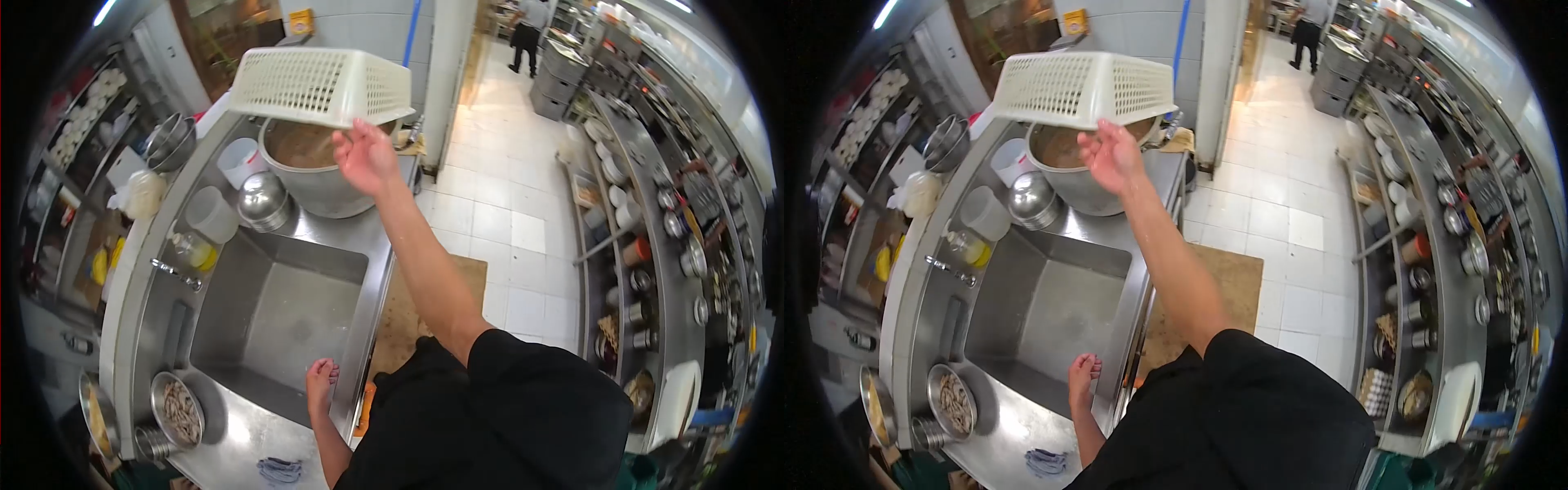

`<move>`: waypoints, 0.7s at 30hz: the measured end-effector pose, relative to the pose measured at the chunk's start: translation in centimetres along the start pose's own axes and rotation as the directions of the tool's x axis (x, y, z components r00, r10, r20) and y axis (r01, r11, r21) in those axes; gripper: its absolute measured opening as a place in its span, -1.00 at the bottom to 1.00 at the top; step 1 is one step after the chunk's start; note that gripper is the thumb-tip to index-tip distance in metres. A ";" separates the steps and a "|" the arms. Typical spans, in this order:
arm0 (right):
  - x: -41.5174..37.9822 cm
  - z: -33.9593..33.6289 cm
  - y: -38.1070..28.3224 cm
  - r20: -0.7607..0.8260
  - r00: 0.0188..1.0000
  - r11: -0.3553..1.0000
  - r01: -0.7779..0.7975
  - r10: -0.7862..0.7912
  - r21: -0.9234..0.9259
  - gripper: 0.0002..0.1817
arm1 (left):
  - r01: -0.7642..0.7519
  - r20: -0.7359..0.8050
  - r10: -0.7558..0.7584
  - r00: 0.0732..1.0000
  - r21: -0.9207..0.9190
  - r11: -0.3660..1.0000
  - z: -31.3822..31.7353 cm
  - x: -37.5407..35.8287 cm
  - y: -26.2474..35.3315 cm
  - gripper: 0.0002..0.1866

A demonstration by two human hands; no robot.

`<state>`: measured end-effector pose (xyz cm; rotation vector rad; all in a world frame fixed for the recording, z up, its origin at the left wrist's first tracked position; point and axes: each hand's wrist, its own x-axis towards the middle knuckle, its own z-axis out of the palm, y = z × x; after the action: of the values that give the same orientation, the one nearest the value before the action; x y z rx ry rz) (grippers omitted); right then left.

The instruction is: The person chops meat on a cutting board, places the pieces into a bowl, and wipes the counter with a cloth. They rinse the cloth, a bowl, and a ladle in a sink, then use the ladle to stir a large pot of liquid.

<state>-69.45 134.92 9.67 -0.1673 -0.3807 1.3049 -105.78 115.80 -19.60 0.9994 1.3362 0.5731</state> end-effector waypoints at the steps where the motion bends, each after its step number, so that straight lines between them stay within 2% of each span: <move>1: 1.0 0.9 -0.3 -0.015 0.999 0.999 0.036 -0.036 0.000 -0.93 | -0.010 -0.006 0.010 1.000 0.030 1.000 0.2 -0.2 0.5 -0.79; 4: 5.3 2.7 0.2 -0.016 0.999 0.996 0.046 -0.045 0.070 -0.95 | -0.048 -0.063 0.050 0.997 0.032 0.998 0.6 -0.2 1.6 -0.77; 5: 6.2 3.6 0.5 -0.070 0.995 0.994 0.073 -0.068 0.080 -0.90 | -0.052 -0.087 0.054 0.995 0.027 0.998 0.9 -0.5 1.6 -0.77; 9: 5.8 7.4 2.0 0.122 0.982 0.971 0.163 -0.143 -0.173 -0.79 | -0.059 -0.164 0.051 0.985 -0.045 0.997 2.2 -1.2 0.0 -0.78; 11: 3.9 8.4 3.5 0.108 0.985 0.941 0.159 -0.132 -0.299 -0.77 | -0.069 -0.227 0.043 0.973 -0.107 0.992 3.2 -1.9 -0.8 -0.80; 14: 0.3 8.6 6.1 0.327 0.908 0.723 0.409 -0.262 -0.557 -0.60 | -0.145 -0.485 0.054 0.873 -0.152 0.978 4.4 -3.6 -1.1 -0.83; 15: -1.8 9.3 5.7 0.350 0.928 0.776 0.315 -0.131 -0.547 -0.58 | -0.184 -0.537 0.070 0.841 -0.161 0.970 4.7 -4.3 -1.0 -0.85; 17: -4.7 9.6 6.6 0.465 0.885 0.820 0.270 -0.005 -0.504 -0.57 | -0.258 -0.641 0.091 0.762 -0.173 0.950 5.0 -6.1 -0.9 -0.87; 18: -5.9 9.9 6.2 0.546 0.838 0.734 0.361 0.015 -0.575 -0.58 | -0.277 -0.675 0.098 0.732 -0.162 0.947 5.1 -7.1 -1.0 -0.87; 20: -8.1 10.3 6.3 0.575 0.802 0.731 0.295 0.160 -0.615 -0.61 | -0.314 -0.741 0.115 0.661 -0.133 0.940 5.4 -9.0 -1.1 -0.87; 21: -8.4 10.3 6.7 0.675 0.732 0.740 0.404 0.091 -0.538 -0.62 | -0.316 -0.787 0.110 0.607 -0.112 0.942 5.9 -10.1 -0.7 -0.87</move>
<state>-81.07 127.67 15.47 -0.2455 -1.4712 0.9510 -102.17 105.52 -15.26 0.7158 1.8446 1.4488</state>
